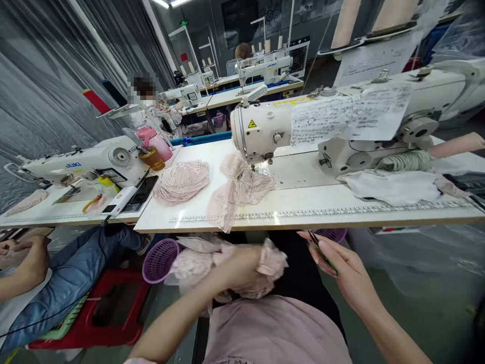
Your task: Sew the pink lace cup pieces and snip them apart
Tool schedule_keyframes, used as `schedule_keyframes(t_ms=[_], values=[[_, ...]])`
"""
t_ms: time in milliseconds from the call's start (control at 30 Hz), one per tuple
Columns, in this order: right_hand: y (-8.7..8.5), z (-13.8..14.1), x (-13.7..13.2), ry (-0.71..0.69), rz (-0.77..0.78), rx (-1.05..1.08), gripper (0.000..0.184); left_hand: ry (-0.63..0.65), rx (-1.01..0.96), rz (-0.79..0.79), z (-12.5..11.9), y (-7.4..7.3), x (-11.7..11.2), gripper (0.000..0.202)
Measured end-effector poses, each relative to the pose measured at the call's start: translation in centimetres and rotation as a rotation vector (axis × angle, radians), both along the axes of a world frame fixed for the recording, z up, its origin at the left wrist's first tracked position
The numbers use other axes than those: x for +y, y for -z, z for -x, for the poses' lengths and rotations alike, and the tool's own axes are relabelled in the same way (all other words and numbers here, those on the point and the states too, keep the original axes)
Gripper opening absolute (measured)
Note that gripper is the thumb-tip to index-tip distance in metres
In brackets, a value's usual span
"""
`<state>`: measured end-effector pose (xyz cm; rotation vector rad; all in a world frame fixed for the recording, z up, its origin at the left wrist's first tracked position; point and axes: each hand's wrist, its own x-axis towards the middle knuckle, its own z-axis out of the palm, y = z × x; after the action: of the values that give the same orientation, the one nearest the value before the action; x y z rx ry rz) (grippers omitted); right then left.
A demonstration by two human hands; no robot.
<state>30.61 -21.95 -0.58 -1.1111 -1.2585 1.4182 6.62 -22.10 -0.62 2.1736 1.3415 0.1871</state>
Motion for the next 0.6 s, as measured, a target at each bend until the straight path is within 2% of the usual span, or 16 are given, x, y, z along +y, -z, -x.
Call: schedule_keyframes(t_ms=[67, 167, 267, 367, 467, 533, 600], values=[[0.2, -0.1, 0.1, 0.031, 0.024, -0.026, 0.051, 0.043, 0.115, 0.037, -2.1, 3.6, 1.5, 0.028], [0.6, 0.2, 0.7, 0.038, 0.063, -0.086, 0.053, -0.015, 0.274, 0.066, -3.5, 8.2, 2.9, 0.030], [0.6, 1.0, 1.6, 0.014, 0.059, -0.153, 0.053, -0.074, 0.336, 0.067, -4.2, 10.5, 3.3, 0.035], [-0.1, 2.4, 3.0, -0.024, -0.002, -0.220, 0.051, -0.072, 0.308, 0.043, -4.5, 10.4, 2.6, 0.063], [-1.1, 4.1, 4.3, -0.044, -0.096, -0.297, 0.048, -0.013, 0.264, 0.029, -3.7, 8.7, 1.1, 0.096], [-1.9, 5.2, 4.9, -0.058, -0.151, -0.344, 0.045, 0.030, 0.239, 0.007, -2.3, 7.8, -0.2, 0.104], [-2.5, 6.3, 5.4, -0.086, -0.204, -0.377, 0.041, 0.013, 0.198, -0.076, -0.4, 7.5, -1.5, 0.105]])
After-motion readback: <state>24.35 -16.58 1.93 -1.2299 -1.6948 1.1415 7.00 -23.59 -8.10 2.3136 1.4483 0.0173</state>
